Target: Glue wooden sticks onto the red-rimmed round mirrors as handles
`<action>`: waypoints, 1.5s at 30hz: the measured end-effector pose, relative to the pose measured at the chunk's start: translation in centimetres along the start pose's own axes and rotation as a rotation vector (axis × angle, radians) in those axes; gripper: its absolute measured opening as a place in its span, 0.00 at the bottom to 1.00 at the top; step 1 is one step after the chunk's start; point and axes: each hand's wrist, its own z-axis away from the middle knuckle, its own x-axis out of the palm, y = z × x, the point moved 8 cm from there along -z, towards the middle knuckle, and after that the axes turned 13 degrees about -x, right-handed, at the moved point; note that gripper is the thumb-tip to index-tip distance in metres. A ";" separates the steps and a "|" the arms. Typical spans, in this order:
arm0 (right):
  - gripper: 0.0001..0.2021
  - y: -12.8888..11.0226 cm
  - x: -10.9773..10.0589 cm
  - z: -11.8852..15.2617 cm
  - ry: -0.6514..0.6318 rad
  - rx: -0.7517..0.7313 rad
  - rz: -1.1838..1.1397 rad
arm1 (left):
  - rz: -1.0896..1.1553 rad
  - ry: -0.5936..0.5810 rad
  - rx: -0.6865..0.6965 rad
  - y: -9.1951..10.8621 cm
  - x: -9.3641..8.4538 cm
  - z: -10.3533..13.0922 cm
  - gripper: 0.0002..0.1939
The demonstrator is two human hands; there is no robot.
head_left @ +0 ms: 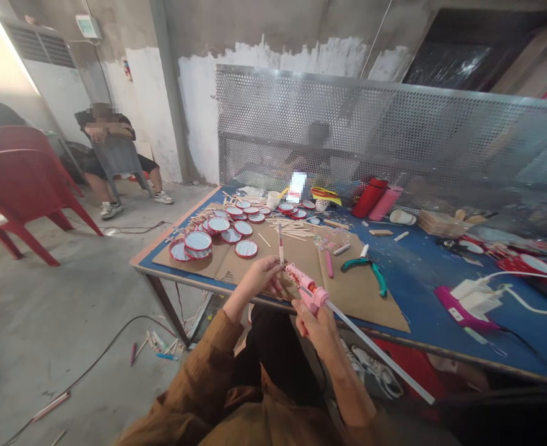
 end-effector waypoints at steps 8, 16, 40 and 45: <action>0.20 -0.3 0.1 0.0 -0.021 -0.027 0.014 | 0.022 0.023 -0.014 0.0 -0.2 -0.1 0.19; 0.19 0.0 0.2 0.0 -0.021 -0.031 -0.009 | 0.021 0.022 0.024 -0.3 -0.4 -0.3 0.20; 0.20 -0.2 -0.2 -1.1 0.037 -0.016 -0.001 | -0.007 -0.055 0.047 -0.2 0.1 -0.3 0.18; 0.19 0.0 -0.2 -1.4 0.043 -0.023 -0.020 | -0.012 -0.070 0.035 -0.1 0.2 -0.2 0.19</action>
